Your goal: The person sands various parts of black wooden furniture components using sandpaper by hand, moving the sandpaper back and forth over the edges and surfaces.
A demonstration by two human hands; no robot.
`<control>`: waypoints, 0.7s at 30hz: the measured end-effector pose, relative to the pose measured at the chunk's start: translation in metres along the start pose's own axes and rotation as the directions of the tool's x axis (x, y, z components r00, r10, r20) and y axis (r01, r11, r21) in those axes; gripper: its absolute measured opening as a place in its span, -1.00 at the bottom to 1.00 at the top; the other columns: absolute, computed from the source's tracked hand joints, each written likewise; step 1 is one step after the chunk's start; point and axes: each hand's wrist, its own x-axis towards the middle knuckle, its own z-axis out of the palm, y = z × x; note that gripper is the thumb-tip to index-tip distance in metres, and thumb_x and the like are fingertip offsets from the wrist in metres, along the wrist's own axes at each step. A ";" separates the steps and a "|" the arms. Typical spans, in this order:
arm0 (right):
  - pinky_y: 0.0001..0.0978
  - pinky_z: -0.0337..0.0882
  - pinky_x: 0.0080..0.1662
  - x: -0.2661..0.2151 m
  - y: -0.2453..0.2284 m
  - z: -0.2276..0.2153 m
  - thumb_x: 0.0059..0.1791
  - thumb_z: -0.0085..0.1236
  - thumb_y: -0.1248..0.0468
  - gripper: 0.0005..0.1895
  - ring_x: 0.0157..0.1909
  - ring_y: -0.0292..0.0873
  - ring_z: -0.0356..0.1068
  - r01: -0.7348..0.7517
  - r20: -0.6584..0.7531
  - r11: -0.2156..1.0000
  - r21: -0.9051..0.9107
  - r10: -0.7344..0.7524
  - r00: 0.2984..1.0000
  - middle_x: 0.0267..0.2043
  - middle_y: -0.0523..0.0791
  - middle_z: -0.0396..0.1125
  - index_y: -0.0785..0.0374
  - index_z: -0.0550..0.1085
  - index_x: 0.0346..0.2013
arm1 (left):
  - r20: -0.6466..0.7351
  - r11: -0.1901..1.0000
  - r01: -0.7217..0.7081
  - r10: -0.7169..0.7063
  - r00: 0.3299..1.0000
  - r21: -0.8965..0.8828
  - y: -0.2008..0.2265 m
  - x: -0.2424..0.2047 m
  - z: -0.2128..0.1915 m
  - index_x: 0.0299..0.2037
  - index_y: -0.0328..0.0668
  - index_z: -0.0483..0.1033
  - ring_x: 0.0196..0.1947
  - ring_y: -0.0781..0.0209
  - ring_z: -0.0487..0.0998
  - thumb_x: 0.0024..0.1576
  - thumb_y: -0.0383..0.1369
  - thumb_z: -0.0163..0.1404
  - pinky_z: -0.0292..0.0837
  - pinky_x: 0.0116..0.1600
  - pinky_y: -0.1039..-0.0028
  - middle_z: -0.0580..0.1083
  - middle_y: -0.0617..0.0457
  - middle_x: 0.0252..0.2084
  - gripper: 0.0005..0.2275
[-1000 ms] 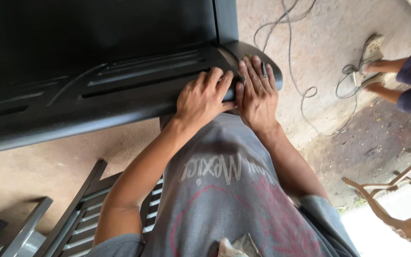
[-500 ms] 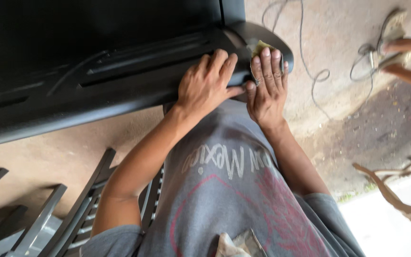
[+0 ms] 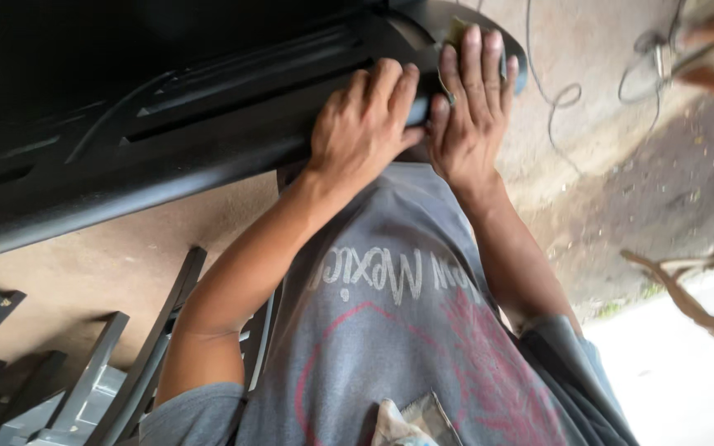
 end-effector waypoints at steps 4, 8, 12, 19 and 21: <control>0.18 -0.14 0.53 -0.009 -0.007 -0.011 0.24 -0.35 0.31 -0.51 0.58 0.31 -0.04 0.051 -0.081 0.996 0.071 -0.045 0.996 0.51 0.24 0.05 0.47 0.26 0.43 | -0.096 1.000 -0.020 0.022 0.995 0.023 -0.004 0.007 -0.005 0.18 -0.35 0.42 -0.19 0.08 0.53 -0.04 0.09 0.30 0.54 -0.27 0.42 0.38 -0.05 0.02 -0.26; 0.19 -0.15 0.51 0.001 -0.007 0.001 0.22 -0.29 0.28 -0.51 0.56 0.27 -0.04 0.021 -0.103 1.000 0.003 -0.020 0.994 0.50 0.21 0.08 0.47 0.32 0.39 | -0.023 1.000 -0.021 0.020 1.000 -0.016 -0.001 0.003 0.002 0.19 -0.34 0.41 -0.16 0.11 0.54 -0.02 0.06 0.30 0.55 -0.23 0.42 0.38 -0.04 0.02 -0.28; 0.10 -0.03 0.51 -0.027 -0.008 -0.033 0.19 -0.25 0.30 -0.55 0.55 0.21 0.06 0.050 0.002 0.996 0.070 -0.050 0.999 0.46 0.18 0.17 0.41 0.38 0.33 | -0.098 1.000 -0.013 0.013 0.995 -0.004 0.000 0.005 -0.004 0.16 -0.31 0.41 -0.17 0.11 0.54 -0.06 0.09 0.28 0.55 -0.25 0.44 0.38 -0.04 0.01 -0.27; 0.12 0.01 0.48 0.011 -0.017 -0.039 0.21 -0.12 0.26 -0.53 0.52 0.22 0.12 0.021 0.010 1.000 -0.005 -0.021 1.000 0.43 0.19 0.24 0.53 0.36 0.34 | -0.083 0.999 -0.019 0.021 0.996 0.032 0.000 0.006 0.003 0.14 -0.33 0.41 -0.18 0.14 0.54 0.01 0.09 0.28 0.54 -0.30 0.45 0.37 -0.04 -0.03 -0.31; 0.18 0.05 0.44 0.031 -0.019 -0.037 0.19 -0.10 0.31 -0.59 0.47 0.13 0.22 0.064 -0.001 0.995 -0.083 -0.064 0.998 0.35 0.09 0.36 0.46 0.44 0.29 | -0.041 1.000 -0.014 0.014 0.999 -0.011 -0.001 0.004 0.004 0.16 -0.34 0.41 -0.17 0.15 0.55 0.01 0.08 0.27 0.56 -0.27 0.47 0.38 -0.02 -0.01 -0.31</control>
